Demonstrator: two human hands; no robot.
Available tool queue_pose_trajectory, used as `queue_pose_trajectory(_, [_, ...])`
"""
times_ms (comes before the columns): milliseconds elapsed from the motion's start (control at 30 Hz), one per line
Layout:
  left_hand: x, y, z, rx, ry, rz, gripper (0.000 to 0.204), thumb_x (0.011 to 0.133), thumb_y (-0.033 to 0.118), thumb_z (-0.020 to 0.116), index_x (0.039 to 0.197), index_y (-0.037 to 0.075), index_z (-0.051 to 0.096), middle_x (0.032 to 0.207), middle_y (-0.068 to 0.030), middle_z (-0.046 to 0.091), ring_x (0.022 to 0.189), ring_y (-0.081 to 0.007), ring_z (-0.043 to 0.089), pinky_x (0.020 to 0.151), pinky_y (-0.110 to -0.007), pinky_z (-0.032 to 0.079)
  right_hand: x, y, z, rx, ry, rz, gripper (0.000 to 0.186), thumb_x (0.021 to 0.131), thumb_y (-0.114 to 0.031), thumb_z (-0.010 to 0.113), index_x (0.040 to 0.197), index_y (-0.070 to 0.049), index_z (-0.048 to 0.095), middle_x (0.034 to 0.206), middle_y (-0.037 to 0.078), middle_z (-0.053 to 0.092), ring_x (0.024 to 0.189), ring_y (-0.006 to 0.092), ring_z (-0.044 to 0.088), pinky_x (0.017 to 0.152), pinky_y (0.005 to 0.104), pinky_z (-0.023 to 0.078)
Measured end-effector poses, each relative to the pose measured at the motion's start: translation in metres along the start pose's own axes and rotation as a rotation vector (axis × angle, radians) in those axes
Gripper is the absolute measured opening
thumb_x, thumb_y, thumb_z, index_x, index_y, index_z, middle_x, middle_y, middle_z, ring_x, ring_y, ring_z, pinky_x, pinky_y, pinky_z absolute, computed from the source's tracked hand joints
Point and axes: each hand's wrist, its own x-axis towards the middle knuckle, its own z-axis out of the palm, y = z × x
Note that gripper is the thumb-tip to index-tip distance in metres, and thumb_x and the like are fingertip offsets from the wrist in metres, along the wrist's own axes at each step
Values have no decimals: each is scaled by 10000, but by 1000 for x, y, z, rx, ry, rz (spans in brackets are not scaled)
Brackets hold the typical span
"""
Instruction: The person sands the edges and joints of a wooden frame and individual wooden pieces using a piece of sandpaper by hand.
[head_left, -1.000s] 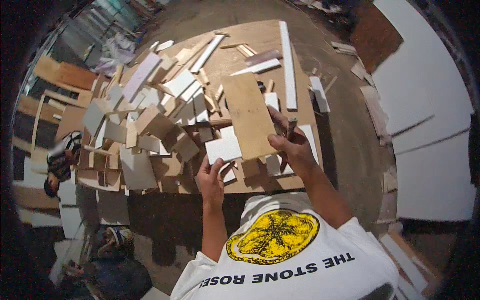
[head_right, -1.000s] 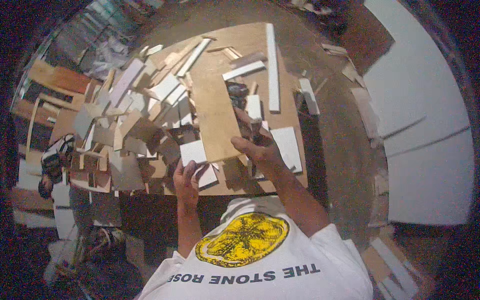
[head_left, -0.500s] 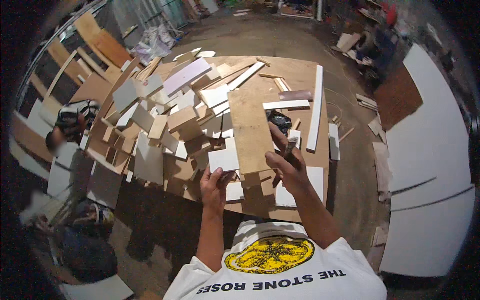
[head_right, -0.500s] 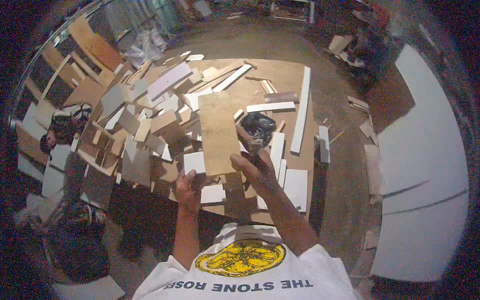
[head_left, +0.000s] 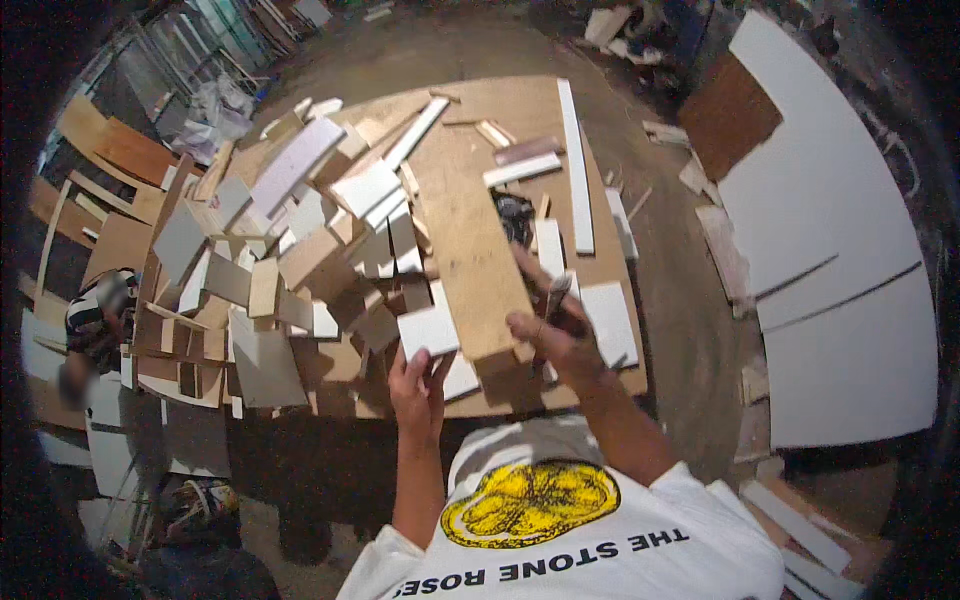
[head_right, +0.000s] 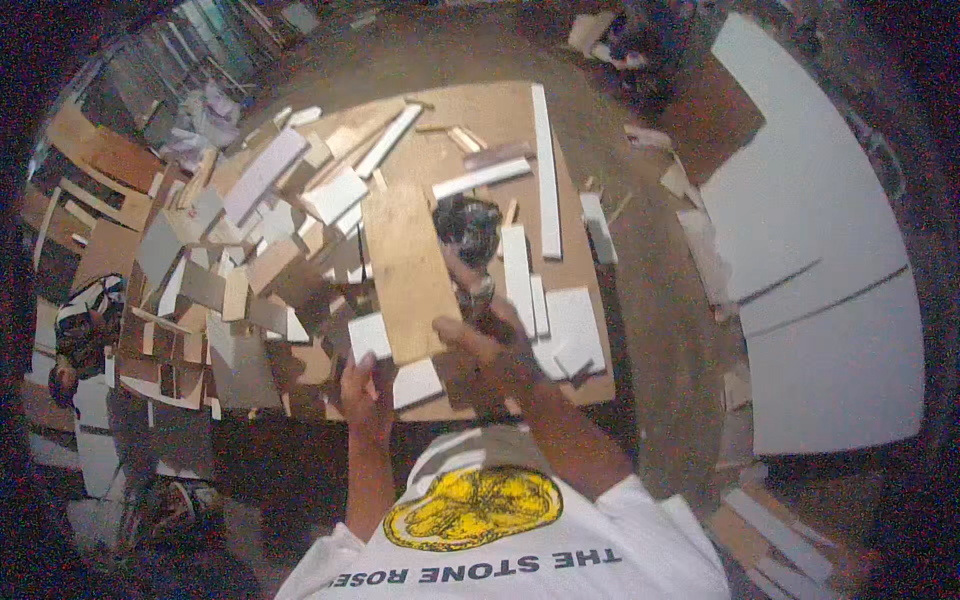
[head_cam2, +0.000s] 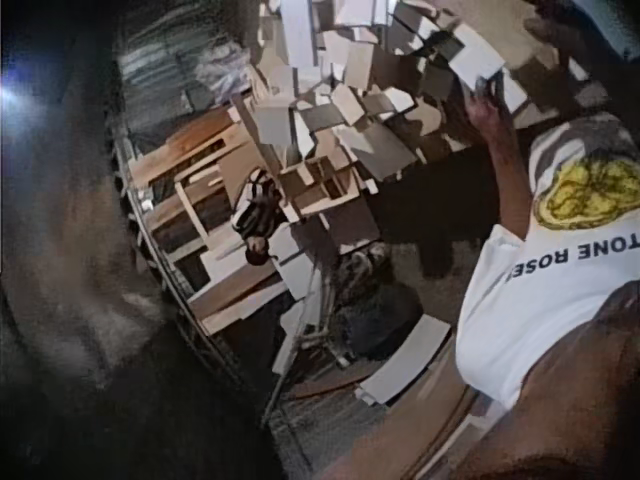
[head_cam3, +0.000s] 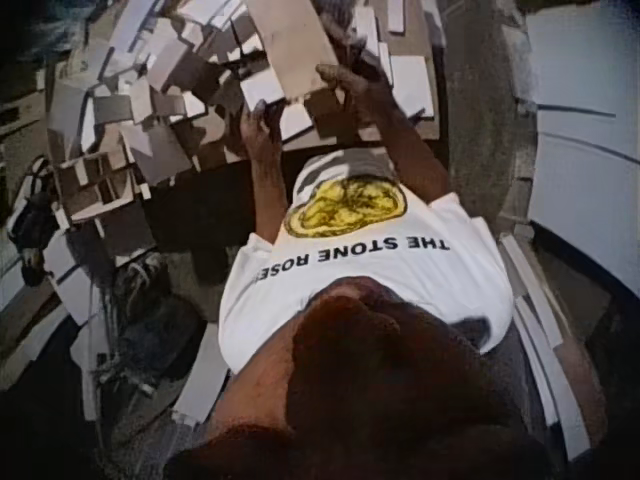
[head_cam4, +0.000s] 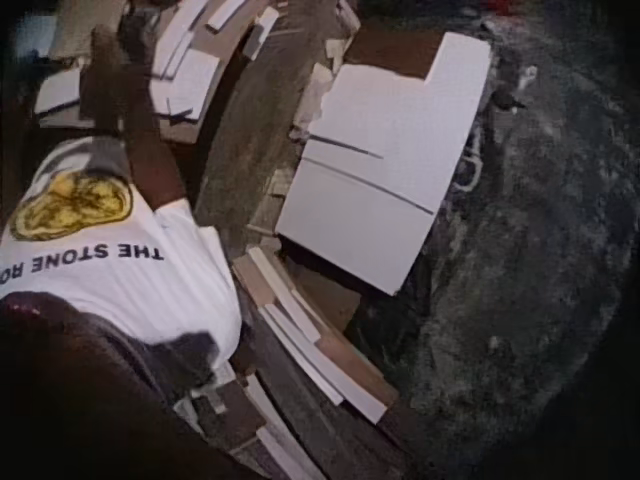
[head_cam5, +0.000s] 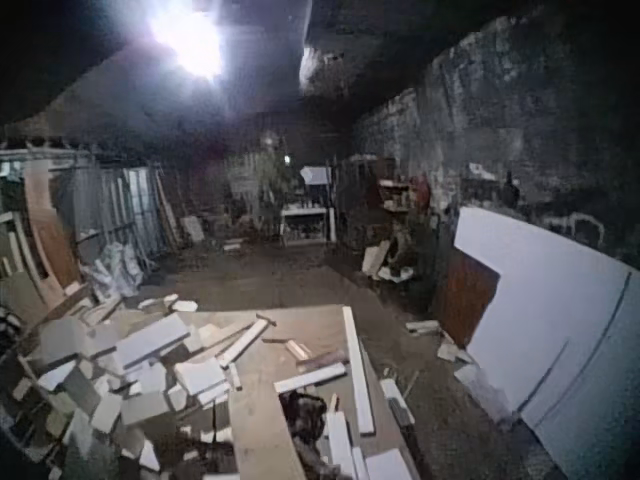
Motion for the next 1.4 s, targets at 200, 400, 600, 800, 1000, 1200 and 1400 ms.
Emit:
queue_pose_trajectory(200, [3, 18, 4, 76, -101, -70, 390, 989, 79, 573, 1352, -62, 549, 1244, -158, 660, 1133, -264, 683, 995, -436, 594, -8, -9, 31, -87, 130, -155, 834, 874, -178, 648, 1581, 72, 284, 1486, 172, 523, 1326, 204, 524, 1087, 312, 403])
queue_pose_trajectory(400, [11, 1, -12, 3, -184, -167, 465, 981, 102, 593, 1403, -67, 491, 1297, -180, 627, 1202, -278, 644, 1052, -427, 550, -21, 8, 30, -89, 269, -94, 794, 861, -189, 662, 1573, 8, 368, 1401, 115, 585, 927, 60, 578, 674, 168, 413])
queue_pose_trajectory(600, [30, -13, -16, -19, -214, -187, 402, 991, 87, 586, 1361, -59, 526, 1245, -157, 645, 1152, -259, 656, 1038, -443, 572, -19, 14, 21, -298, 327, -165, 740, 873, -195, 647, 1549, 4, 421, 1312, 90, 652, 639, 17, 417, 502, 177, 285])
queue_pose_trajectory(800, [23, -16, -45, 46, -221, -158, 456, 976, 65, 609, 1396, -64, 489, 1286, -182, 611, 1168, -274, 648, 1044, -437, 570, -26, 25, 36, -22, 178, -94, 722, 935, -148, 630, 1584, -1, 349, 1526, 140, 490, 1360, 216, 489, 1149, 354, 366])
queue_pose_trajectory(1000, [0, 0, -40, 224, -190, -16, 574, 968, 25, 629, 1493, -71, 415, 1321, -185, 601, 1196, -279, 638, 1006, -412, 591, -45, 28, 51, -81, 273, -86, 692, 928, -119, 596, 1557, 53, 365, 1499, 154, 518, 1356, 200, 502, 1125, 308, 379])
queue_pose_trajectory(1200, [0, 10, -31, 262, -197, -53, 630, 976, 18, 642, 1535, -68, 364, 1359, -191, 583, 1196, -268, 637, 989, -398, 599, -42, 24, 45, -113, 418, -63, 595, 933, -100, 609, 1498, 36, 477, 1373, 139, 621, 1185, 159, 618, 954, 260, 513])
queue_pose_trajectory(1400, [7, 0, -35, 157, -278, -124, 655, 968, 27, 671, 1543, -46, 367, 1374, -173, 576, 1165, -248, 641, 1005, -404, 590, -46, 29, 29, -91, 404, -116, 599, 941, -120, 626, 1506, 15, 482, 1386, 109, 618, 1204, 150, 607, 946, 251, 515])
